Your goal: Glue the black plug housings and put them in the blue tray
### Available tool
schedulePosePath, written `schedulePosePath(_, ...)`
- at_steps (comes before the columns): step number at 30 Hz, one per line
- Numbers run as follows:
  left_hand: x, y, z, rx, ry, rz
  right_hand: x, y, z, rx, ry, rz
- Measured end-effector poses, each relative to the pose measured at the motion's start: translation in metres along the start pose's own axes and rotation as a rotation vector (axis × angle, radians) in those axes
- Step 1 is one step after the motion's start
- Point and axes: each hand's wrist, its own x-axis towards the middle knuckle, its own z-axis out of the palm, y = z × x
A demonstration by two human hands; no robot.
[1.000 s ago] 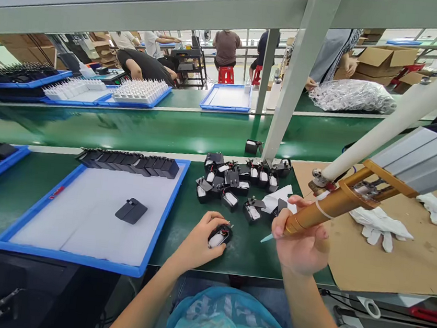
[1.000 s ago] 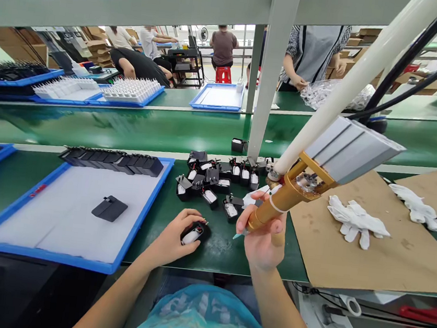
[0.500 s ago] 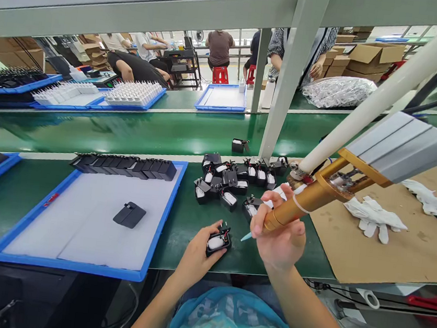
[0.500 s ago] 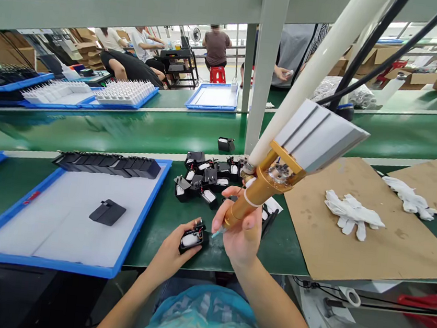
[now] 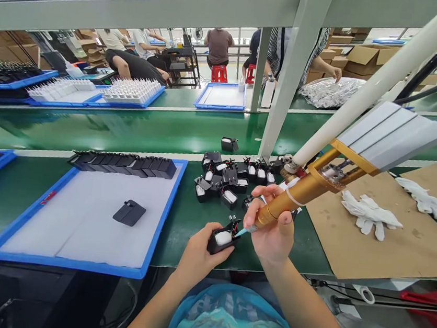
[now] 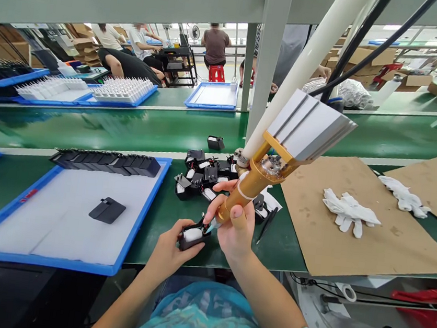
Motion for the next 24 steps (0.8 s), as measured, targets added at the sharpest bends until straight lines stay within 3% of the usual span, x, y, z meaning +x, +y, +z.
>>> schedulePosePath(11, -0.004, 0.000, -0.001, -0.005, 0.015, 0.017, -0.004, 0.000, 0.004, 0.003, 0.006, -0.012)
schedulePosePath(24, 0.007, 0.003, 0.018, -0.014, -0.028, -0.012, -0.002, 0.003, 0.015, -0.006, 0.014, 0.014)
